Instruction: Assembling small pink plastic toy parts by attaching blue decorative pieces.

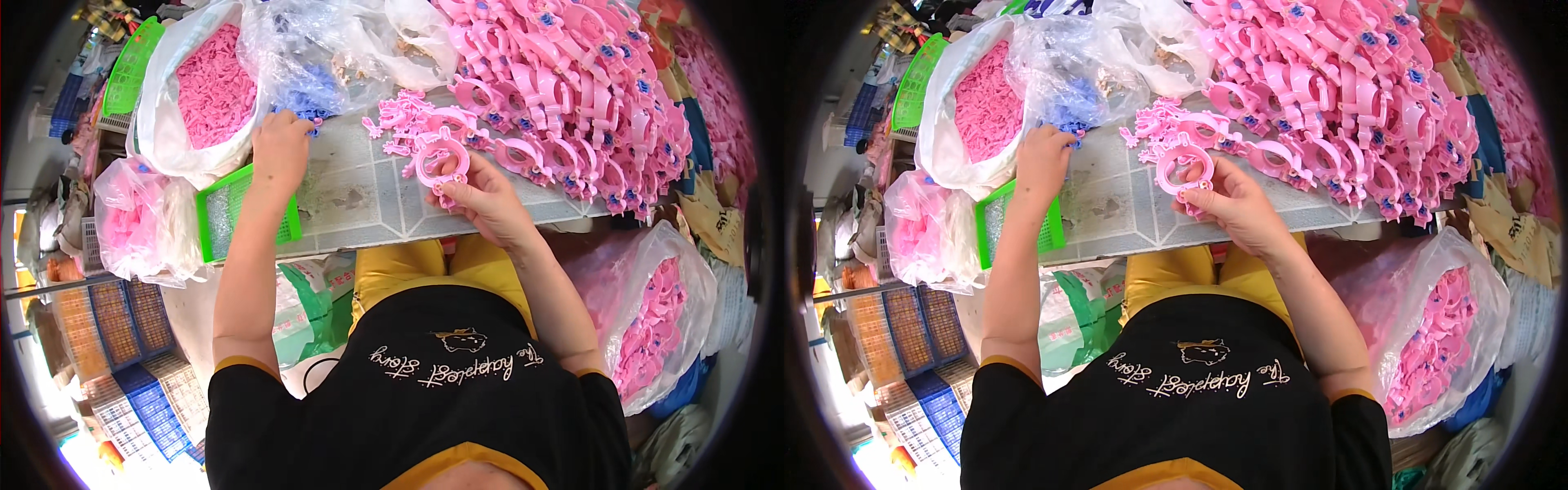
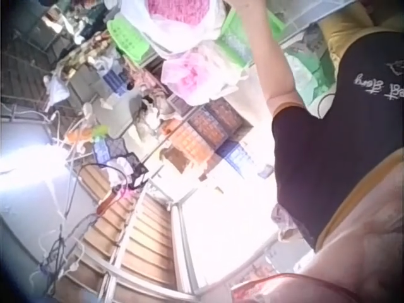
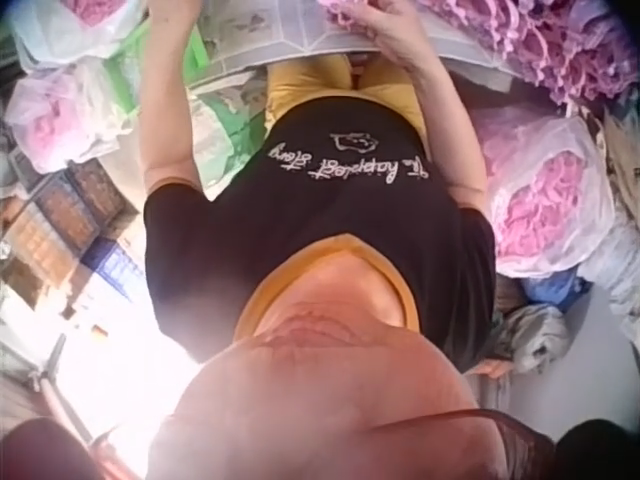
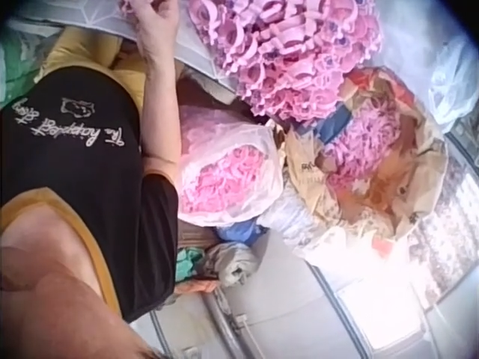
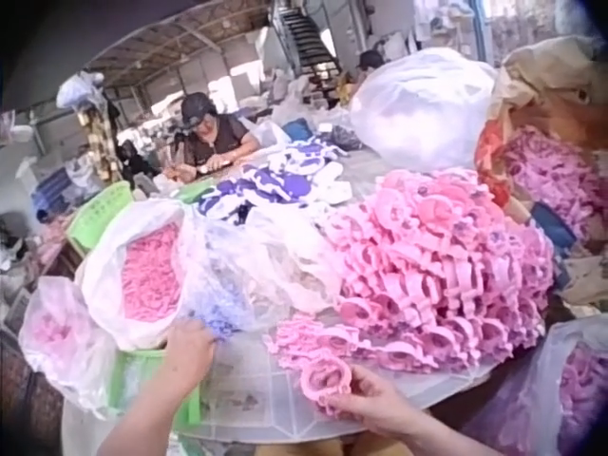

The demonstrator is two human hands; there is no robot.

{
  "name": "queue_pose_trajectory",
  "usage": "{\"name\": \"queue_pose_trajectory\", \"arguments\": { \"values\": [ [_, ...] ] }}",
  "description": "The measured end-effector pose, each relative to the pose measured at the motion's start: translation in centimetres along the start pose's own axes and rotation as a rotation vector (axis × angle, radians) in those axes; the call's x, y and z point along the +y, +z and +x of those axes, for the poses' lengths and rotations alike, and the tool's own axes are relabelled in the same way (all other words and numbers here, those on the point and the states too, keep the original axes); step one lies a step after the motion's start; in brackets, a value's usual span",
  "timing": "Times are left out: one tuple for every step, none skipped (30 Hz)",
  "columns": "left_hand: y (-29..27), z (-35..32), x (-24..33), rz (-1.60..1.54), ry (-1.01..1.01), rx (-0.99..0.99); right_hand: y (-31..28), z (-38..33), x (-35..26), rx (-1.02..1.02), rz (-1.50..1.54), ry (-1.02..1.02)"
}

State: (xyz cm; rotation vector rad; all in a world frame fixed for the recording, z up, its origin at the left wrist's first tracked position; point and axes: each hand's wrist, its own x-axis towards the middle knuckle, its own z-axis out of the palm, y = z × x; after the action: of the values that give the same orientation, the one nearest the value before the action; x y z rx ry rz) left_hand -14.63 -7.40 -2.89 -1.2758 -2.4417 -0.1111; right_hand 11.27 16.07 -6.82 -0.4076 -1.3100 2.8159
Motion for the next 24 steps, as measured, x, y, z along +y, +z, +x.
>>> {"name": "queue_pose_trajectory", "arguments": {
  "values": [
    [0.2,0.0,0.2,0.001,-0.003,0.004,0.1,-0.2,-0.2,-0.003,-0.004,-0.001],
    [0.5,-0.1,0.3,0.007,-0.009,-0.064,0.4,-0.7,-0.5,0.042,-0.022,-0.002],
    [0.4,0.2,0.3,0.018,-0.011,-0.13,0.8,-0.8,-0.6,0.084,-0.036,-0.007],
    [0.3,0.3,0.6,0.026,-0.014,-0.124,0.9,-0.9,-0.4,0.075,-0.036,-0.012],
    [0.3,0.1,1.3,0.005,-0.015,-0.118,0.8,-1.0,-0.3,0.104,-0.072,-0.045],
    [0.4,-0.1,2.1,-0.026,-0.012,-0.115,0.6,-1.5,0.0,0.144,-0.108,-0.075],
    [0.2,0.1,2.4,-0.021,-0.028,-0.107,0.5,-1.6,0.3,0.149,-0.122,-0.123],
    [-0.3,0.3,2.2,-0.027,-0.027,-0.107,0.7,-1.6,0.2,0.154,-0.125,-0.121],
    [-0.9,0.5,2.2,-0.111,-0.031,-0.065,0.8,-1.7,-0.1,0.151,-0.13,-0.147],
    [-1.3,0.9,2.3,-0.195,-0.034,-0.025,0.9,-1.7,-0.2,0.149,-0.136,-0.173],
    [-1.6,1.4,2.9,-0.271,-0.011,-0.045,0.7,-1.7,-0.3,0.163,-0.142,-0.171],
    [-1.1,1.8,3.4,-0.281,-0.007,-0.042,0.6,-1.3,-0.3,0.166,-0.151,-0.171],
    [-0.4,2.3,4.1,-0.348,0.099,-0.022,0.6,-1.1,-0.3,0.171,-0.161,-0.171],
    [0.2,2.8,4.6,-0.417,0.207,0.0,0.6,-1.1,-0.2,0.184,-0.169,-0.173],
    [0.7,3.1,5.1,-0.432,0.211,0.001,0.6,-1.1,0.0,0.166,-0.168,-0.198],
    [1.2,3.4,5.5,-0.416,0.253,-0.005,0.5,-1.2,0.1,0.15,-0.168,-0.223],
    [1.6,3.6,6.1,-0.401,0.295,-0.01,0.6,-1.2,0.1,0.138,-0.16,-0.224],
    [1.9,3.6,6.6,-0.425,0.302,-0.013,0.5,-1.4,0.2,0.162,-0.167,-0.218],
    [1.8,3.6,6.5,-0.405,0.211,-0.082,0.3,-1.5,0.2,0.133,-0.183,-0.245],
    [1.9,3.5,6.4,-0.381,0.121,-0.154,-0.1,-1.6,0.3,0.101,-0.198,-0.271],
    [1.9,3.2,6.3,-0.432,0.098,-0.114,-0.3,-1.6,0.4,0.097,-0.183,-0.266],
    [1.7,3.2,6.3,-0.446,0.106,-0.119,-0.7,-1.6,0.8,0.113,-0.186,-0.264],
    [1.1,3.2,6.4,-0.459,0.057,-0.182,-1.1,-1.6,1.2,0.104,-0.234,-0.311],
    [0.6,3.2,6.5,-0.47,0.007,-0.245,-1.3,-1.5,1.5,0.092,-0.282,-0.359]
  ]
}}
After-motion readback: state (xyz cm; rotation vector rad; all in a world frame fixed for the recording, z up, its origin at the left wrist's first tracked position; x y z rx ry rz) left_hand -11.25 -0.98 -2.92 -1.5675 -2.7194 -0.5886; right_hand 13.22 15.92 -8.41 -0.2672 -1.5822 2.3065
